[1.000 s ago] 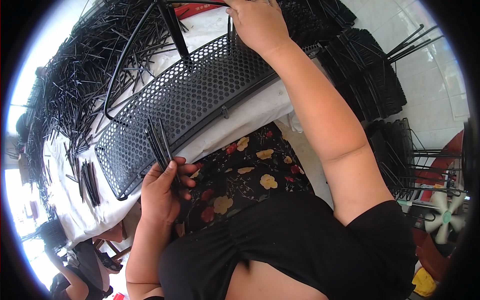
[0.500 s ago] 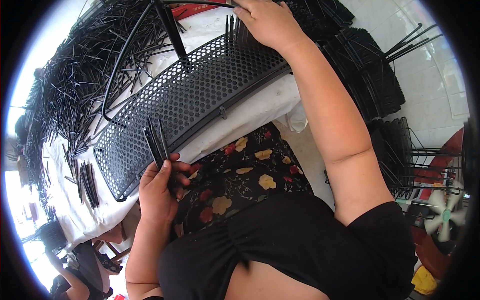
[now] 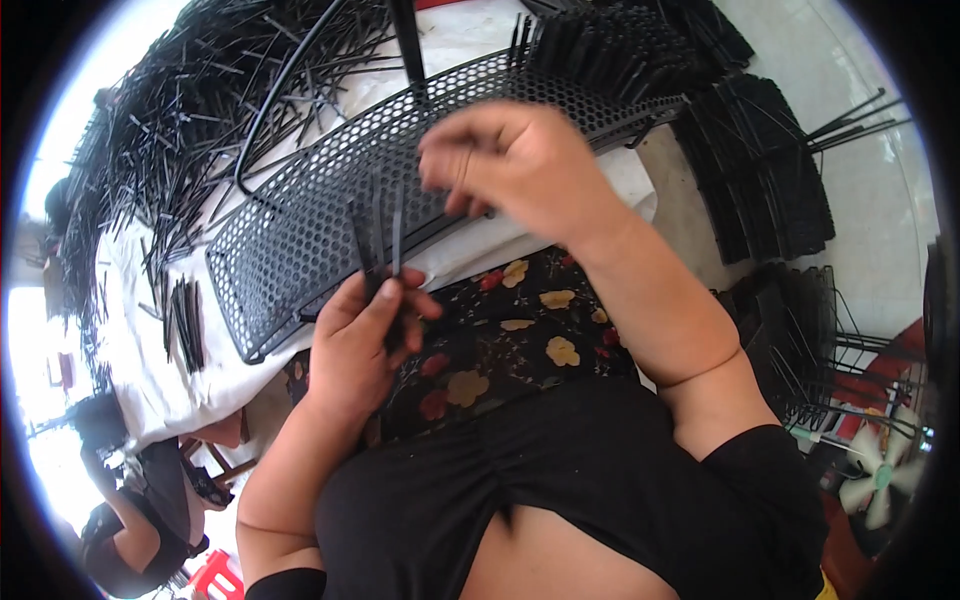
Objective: The person gathers and aligns plastic pieces by hand, then inserts them into the slots on a metal rack.
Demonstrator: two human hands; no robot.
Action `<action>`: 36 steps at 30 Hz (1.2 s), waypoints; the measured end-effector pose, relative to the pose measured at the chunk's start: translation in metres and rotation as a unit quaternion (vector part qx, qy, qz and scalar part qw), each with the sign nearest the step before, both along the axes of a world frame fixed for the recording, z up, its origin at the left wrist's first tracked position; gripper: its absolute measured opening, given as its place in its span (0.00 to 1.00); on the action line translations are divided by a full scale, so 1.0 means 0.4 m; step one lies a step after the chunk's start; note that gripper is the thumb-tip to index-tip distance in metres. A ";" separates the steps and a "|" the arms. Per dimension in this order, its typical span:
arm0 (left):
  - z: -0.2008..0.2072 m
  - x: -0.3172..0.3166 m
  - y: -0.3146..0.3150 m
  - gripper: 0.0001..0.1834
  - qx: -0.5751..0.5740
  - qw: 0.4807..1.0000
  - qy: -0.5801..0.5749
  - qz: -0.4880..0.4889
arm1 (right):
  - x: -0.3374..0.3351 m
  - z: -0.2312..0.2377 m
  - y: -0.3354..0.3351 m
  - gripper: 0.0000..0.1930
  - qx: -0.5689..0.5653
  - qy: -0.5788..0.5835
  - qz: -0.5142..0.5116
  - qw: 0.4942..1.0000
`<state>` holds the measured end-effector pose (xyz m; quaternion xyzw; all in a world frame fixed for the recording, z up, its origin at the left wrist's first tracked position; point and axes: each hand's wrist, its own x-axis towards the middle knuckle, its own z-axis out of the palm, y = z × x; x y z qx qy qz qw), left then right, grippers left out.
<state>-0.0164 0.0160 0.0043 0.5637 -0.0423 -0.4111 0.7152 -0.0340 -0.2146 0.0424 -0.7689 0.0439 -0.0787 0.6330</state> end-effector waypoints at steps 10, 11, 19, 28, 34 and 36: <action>-0.019 -0.026 0.009 0.17 -0.074 0.979 0.163 -0.095 | -0.054 -0.086 0.085 0.14 0.248 0.124 0.148 0.949; -0.018 -0.029 0.010 0.17 -0.092 0.975 0.181 -0.084 | -0.057 -0.083 0.089 0.18 0.248 0.096 0.144 0.953; -0.031 -0.036 0.010 0.15 -0.036 0.985 0.166 -0.033 | -0.065 -0.122 0.102 0.26 0.106 0.051 0.145 0.982; -0.027 -0.036 0.005 0.11 0.003 0.988 0.146 -0.054 | -0.073 -0.111 0.125 0.21 0.111 0.090 0.128 0.981; -0.017 -0.026 -0.003 0.12 0.019 0.987 0.135 -0.084 | -0.068 -0.092 0.114 0.18 0.129 0.145 0.128 0.973; -0.014 -0.029 -0.007 0.12 0.050 0.986 0.129 -0.097 | -0.072 -0.087 0.111 0.16 0.143 0.170 0.125 0.967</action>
